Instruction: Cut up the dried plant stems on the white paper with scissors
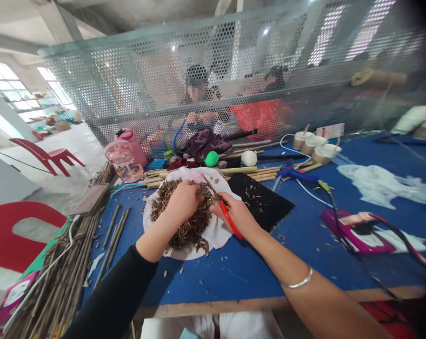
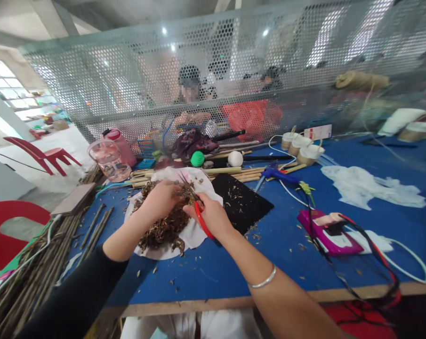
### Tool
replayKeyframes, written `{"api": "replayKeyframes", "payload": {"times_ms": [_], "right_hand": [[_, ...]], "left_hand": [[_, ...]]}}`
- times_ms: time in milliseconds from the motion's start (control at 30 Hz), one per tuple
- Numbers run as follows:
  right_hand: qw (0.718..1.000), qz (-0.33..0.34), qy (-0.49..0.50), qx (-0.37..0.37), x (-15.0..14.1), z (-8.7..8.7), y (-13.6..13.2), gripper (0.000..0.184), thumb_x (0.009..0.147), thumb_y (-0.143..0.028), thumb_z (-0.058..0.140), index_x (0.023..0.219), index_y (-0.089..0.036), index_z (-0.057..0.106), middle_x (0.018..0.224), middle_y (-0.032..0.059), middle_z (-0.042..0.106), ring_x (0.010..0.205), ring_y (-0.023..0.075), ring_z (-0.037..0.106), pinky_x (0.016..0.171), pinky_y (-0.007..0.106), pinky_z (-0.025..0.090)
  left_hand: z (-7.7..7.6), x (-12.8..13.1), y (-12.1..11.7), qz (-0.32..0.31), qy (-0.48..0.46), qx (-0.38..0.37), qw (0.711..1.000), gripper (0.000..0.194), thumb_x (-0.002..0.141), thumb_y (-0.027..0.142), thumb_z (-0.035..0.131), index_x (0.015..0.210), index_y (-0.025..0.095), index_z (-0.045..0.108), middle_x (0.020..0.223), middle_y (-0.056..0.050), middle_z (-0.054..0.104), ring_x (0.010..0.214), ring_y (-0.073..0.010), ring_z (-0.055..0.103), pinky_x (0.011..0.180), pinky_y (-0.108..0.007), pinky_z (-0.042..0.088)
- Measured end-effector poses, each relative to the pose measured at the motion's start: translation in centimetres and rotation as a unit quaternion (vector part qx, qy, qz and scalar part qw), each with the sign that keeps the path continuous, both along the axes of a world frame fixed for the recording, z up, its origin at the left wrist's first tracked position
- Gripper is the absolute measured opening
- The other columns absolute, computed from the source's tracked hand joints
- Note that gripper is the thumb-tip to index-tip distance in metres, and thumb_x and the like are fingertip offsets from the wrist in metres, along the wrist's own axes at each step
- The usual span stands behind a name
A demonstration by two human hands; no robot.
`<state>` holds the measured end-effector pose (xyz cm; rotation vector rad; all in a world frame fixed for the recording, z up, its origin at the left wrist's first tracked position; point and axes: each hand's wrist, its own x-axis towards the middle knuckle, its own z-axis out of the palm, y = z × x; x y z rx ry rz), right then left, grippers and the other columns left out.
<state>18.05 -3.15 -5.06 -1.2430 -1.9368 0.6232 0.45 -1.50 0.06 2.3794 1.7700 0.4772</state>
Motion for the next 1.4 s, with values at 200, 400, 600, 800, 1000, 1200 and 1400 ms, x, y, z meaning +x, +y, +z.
{"api": "replayKeyframes", "payload": {"times_ms": [200,400,600,800,1000,1200,1400], "right_hand": [[0.998,-0.028,0.05,-0.003,0.2,0.0,0.3,0.042,0.081,-0.045,0.051,0.111,-0.017,0.055,0.084,0.0055,0.068,0.071,0.0177,0.062,0.063,0.026,0.048],[0.999,-0.011,0.039,-0.008,0.3,0.1,0.3,0.04,0.079,-0.044,0.054,0.11,-0.018,0.055,0.084,0.005,0.069,0.07,0.0173,0.062,0.063,0.026,0.048],[0.999,-0.04,0.029,-0.007,0.2,-0.2,0.5,0.043,0.08,-0.047,0.052,0.11,-0.016,0.056,0.088,0.0072,0.069,0.074,0.0181,0.063,0.063,0.026,0.047],[0.992,-0.098,-0.076,-0.014,0.7,0.9,0.5,0.043,0.077,-0.05,0.053,0.108,-0.021,0.057,0.08,0.0038,0.069,0.071,0.0187,0.063,0.061,0.025,0.044],[0.944,-0.215,-0.238,-0.077,2.1,1.2,1.7,0.048,0.075,-0.049,0.054,0.113,-0.02,0.053,0.086,0.0097,0.069,0.08,0.0266,0.064,0.061,0.029,0.041],[0.95,-0.168,-0.254,-0.064,1.8,-0.1,2.6,0.032,0.08,-0.024,0.049,0.111,-0.02,0.055,0.085,0.0101,0.069,0.077,0.0221,0.065,0.062,0.026,0.039],[0.964,-0.143,-0.215,-0.059,2.9,0.1,3.0,0.032,0.08,-0.019,0.048,0.111,-0.018,0.055,0.087,0.0093,0.069,0.079,0.0188,0.064,0.065,0.022,0.04]], "left_hand": [[-0.7,1.2,2.5,-0.086,0.125,-0.13,0.98,0.089,0.039,0.053,0.076,0.12,0.021,0.054,0.12,-0.019,0.048,0.112,-0.0417,0.039,0.09,-0.052,0.034],[-1.4,1.2,1.8,-0.132,0.151,-0.112,0.973,0.078,0.049,0.042,0.076,0.122,0.029,0.051,0.117,-0.013,0.047,0.106,-0.0354,0.044,0.084,-0.045,0.04],[-2.0,0.8,2.2,-0.193,0.144,-0.07,0.968,0.033,0.069,0.023,0.059,0.101,0.02,0.062,0.095,-0.009,0.054,0.09,-0.0249,0.054,0.08,-0.036,0.042],[-2.6,0.0,2.0,-0.234,0.122,-0.024,0.964,0.022,0.071,0.02,0.056,0.092,0.016,0.063,0.09,-0.008,0.057,0.086,-0.0211,0.055,0.079,-0.031,0.045],[-3.1,-1.0,1.7,-0.234,0.046,-0.009,0.971,0.03,0.074,0.018,0.054,0.103,0.017,0.061,0.098,-0.008,0.058,0.094,-0.0196,0.055,0.086,-0.03,0.043],[-3.1,-1.7,1.3,-0.223,-0.015,0.013,0.975,0.027,0.073,0.01,0.049,0.095,0.018,0.062,0.096,-0.006,0.06,0.092,-0.0168,0.056,0.085,-0.028,0.044],[-2.4,-3.9,1.6,-0.151,-0.1,0.054,0.982,0.022,0.073,0.014,0.051,0.092,0.017,0.063,0.094,-0.005,0.064,0.09,-0.0165,0.057,0.085,-0.029,0.044]]}}
